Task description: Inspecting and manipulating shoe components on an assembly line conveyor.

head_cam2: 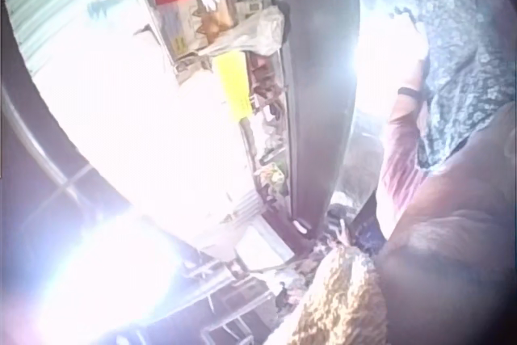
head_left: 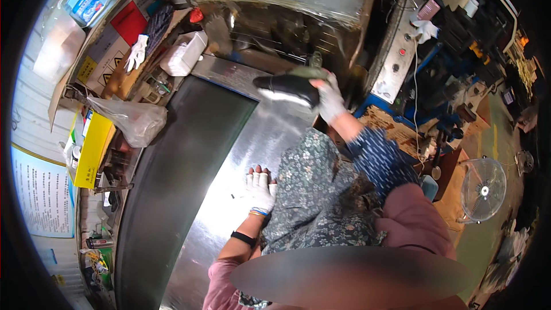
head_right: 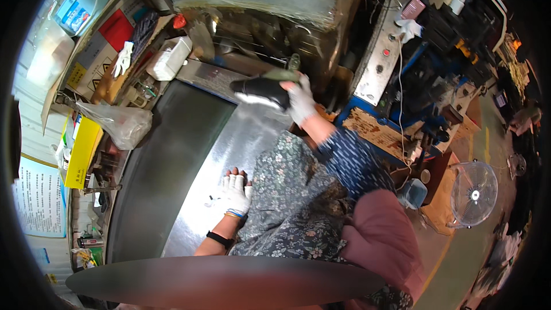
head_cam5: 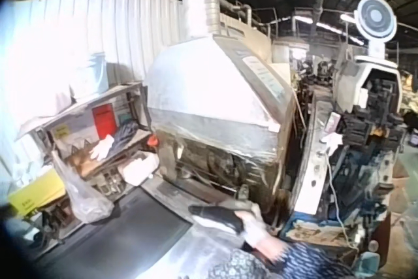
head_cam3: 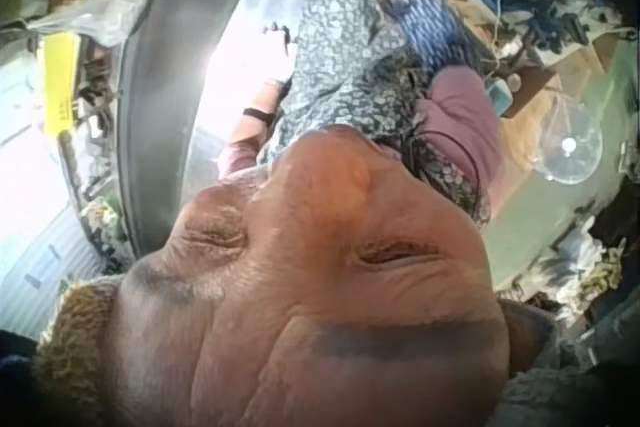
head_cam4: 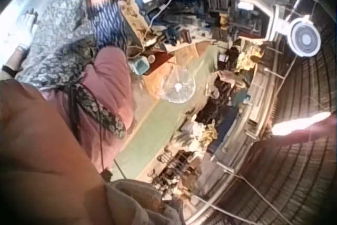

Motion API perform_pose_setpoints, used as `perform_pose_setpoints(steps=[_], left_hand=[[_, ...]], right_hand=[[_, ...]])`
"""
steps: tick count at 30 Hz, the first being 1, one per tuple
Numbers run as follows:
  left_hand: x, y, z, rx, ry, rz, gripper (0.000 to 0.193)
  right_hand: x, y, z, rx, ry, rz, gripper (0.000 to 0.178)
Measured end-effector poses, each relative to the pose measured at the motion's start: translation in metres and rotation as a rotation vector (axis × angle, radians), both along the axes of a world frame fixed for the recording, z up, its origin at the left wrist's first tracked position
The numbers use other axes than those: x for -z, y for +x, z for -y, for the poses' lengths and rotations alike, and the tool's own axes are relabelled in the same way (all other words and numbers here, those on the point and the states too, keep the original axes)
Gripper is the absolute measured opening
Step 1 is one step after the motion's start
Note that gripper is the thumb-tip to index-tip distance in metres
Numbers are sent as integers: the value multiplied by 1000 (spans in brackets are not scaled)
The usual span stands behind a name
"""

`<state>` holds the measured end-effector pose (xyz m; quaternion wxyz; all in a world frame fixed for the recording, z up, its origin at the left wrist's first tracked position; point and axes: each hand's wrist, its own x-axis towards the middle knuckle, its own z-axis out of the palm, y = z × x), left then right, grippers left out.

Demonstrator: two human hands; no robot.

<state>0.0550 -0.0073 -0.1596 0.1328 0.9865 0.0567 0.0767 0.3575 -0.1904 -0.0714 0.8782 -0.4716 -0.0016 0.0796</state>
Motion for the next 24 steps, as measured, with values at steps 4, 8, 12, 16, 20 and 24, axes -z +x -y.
perform_pose_setpoints(steps=[4, 8, 12, 16, 20, 24], left_hand=[[-6, 3, -3, -11, 16, -80, 50], [-3, 2, -5, -22, 44, -86, 51], [0, -1, -3, -4, -4, -103, 49], [0, 1, -1, 51, 6, 80, 40], [2, 13, 4, 173, -85, 204, 30], [-15, 27, 33, -238, -1489, -22, 25]], right_hand=[[9, 85, -94, 62, -704, 278, 80], [12, 65, -116, -203, -1198, 495, 62], [3, -31, -65, -642, -1058, 818, 44], [-7, -130, 65, -527, -1005, 676, 36], [-16, -188, 209, -189, -1200, 337, 28], [-25, -215, 331, 236, -1646, 216, 27]])
